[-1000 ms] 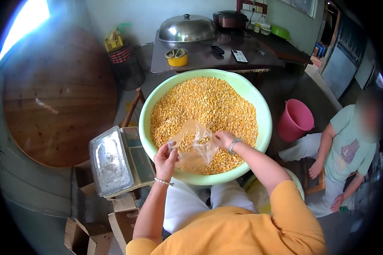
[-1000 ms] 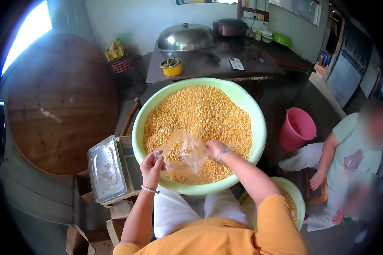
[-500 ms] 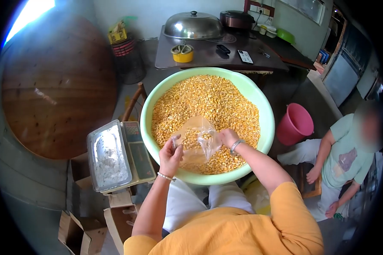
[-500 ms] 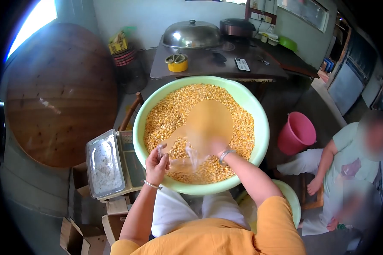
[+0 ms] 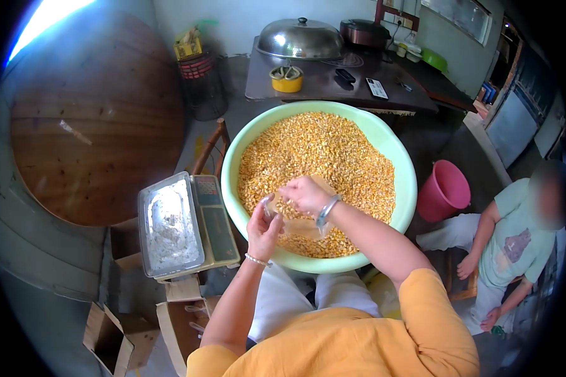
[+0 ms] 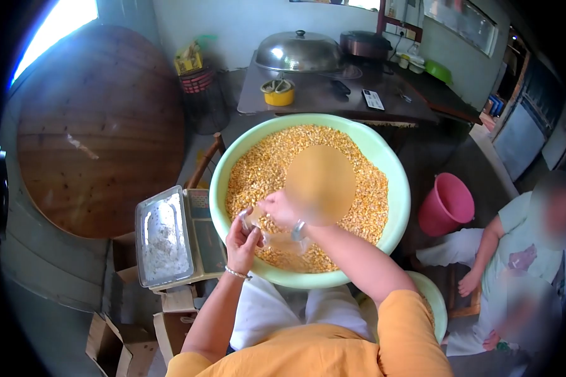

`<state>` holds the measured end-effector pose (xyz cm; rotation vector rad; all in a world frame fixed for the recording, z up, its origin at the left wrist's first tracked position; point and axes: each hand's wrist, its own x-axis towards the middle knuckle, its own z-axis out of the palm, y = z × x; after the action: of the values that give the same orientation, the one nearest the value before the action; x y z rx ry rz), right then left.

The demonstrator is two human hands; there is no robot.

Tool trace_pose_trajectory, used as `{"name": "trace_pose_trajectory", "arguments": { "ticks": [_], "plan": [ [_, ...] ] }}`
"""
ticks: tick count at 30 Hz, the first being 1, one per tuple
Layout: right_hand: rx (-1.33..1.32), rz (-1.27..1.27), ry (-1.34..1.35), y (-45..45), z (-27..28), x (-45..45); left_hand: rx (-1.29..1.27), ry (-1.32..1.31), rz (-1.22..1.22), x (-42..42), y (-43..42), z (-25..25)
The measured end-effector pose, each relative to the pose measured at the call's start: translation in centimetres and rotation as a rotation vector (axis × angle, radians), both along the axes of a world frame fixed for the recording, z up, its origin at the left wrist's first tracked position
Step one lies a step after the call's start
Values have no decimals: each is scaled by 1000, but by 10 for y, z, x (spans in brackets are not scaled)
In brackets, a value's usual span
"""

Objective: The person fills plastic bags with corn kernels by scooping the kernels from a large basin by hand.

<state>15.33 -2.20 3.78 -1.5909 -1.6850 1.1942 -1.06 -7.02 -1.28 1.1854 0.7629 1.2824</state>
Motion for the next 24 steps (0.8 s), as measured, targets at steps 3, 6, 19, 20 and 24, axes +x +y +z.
{"name": "trace_pose_trajectory", "arguments": {
  "ticks": [3, 6, 19, 20, 24],
  "plan": [
    [32, -57, -58, 13, -37, -5, -13, 1, -10, -1, -1, 3],
    [115, -61, -256, 10, -32, 14, 30, 29, -27, -2, 0, 0],
    [505, 354, -640, -71, -33, 101, 60, 367, -4, 5, 3, -15],
    [521, 353, -636, -72, -39, 104, 60, 374, 3, 7, 4, -15],
    [669, 312, -639, -75, -52, 109, 25, 368, 48, 11, -1, -5]
  ]
}}
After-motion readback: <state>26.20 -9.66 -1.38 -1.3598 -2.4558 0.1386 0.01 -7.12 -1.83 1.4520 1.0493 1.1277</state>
